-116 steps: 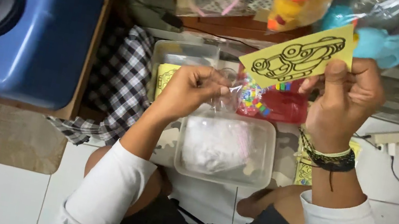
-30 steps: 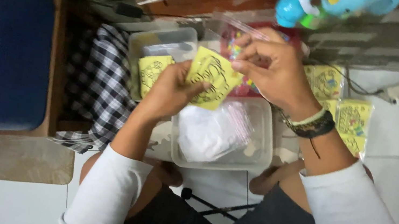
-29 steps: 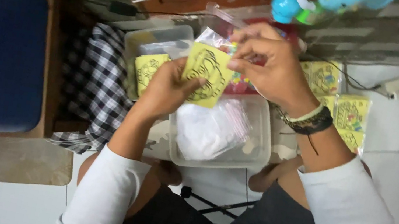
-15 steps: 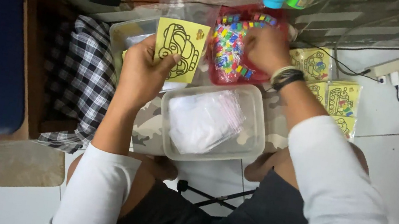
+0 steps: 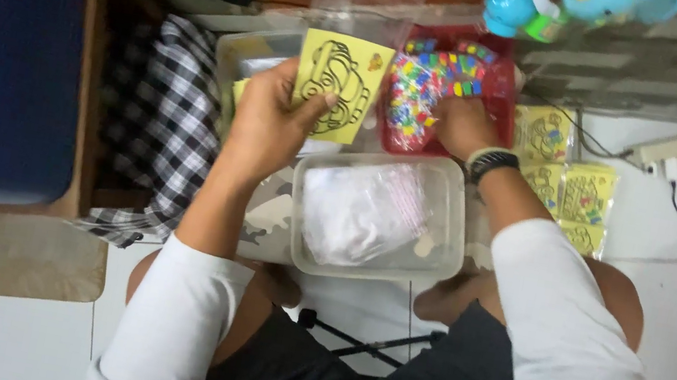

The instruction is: The person puts several small yellow cards and small colorful plastic blocks into clear plastic bags by hand and places the filled bags into a white plastic container.

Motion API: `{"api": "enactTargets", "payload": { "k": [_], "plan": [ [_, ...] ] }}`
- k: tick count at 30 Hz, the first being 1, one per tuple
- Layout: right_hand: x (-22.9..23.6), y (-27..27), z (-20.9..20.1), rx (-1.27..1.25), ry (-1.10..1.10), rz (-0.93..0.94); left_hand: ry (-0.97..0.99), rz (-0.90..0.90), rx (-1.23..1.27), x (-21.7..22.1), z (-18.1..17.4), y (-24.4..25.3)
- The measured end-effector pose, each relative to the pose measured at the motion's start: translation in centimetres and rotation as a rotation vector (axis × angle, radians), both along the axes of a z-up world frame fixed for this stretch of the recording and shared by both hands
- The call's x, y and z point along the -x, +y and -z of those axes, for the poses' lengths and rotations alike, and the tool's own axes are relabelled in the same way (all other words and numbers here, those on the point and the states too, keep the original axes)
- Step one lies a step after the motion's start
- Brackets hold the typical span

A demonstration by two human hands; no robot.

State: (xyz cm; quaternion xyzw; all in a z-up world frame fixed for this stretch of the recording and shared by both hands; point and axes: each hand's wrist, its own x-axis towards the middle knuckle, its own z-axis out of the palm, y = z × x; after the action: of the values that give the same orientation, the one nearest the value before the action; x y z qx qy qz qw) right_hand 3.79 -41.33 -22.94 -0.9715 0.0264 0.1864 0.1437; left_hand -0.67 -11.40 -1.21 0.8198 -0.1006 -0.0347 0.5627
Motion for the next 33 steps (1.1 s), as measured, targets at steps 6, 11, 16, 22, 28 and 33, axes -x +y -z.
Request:
{"api": "enactTargets", "payload": {
  "k": [6,11,16,22,28,33],
  "plan": [
    [1.4,0.2,-11.7,-0.457,-0.456,-0.182,-0.047,-0.005,0.044,-0.4,0.2,0.9],
    [4.6,1.6,-21.5,-0.844,-0.733,-0.048,-0.097,0.006,-0.006,-0.1,0.3,0.1],
    [7.4,2.8,-28.8,-0.741,-0.928,-0.161,-0.046,0.088,-0.096,0.6,1.3,-0.5],
    [8.3,3.5,-31.5,-0.688,-1.061,-0.359,-0.237,0.156,-0.198,1.0,2.8,-1.2],
    [7.7,3.7,-30.5,-0.606,-1.009,-0.458,-0.245,0.208,-0.184,1.2,2.8,-2.0],
    [7.3,3.6,-29.3,-0.528,-0.884,-0.490,-0.245,0.260,-0.120,1.3,2.4,-2.6]
  ]
}}
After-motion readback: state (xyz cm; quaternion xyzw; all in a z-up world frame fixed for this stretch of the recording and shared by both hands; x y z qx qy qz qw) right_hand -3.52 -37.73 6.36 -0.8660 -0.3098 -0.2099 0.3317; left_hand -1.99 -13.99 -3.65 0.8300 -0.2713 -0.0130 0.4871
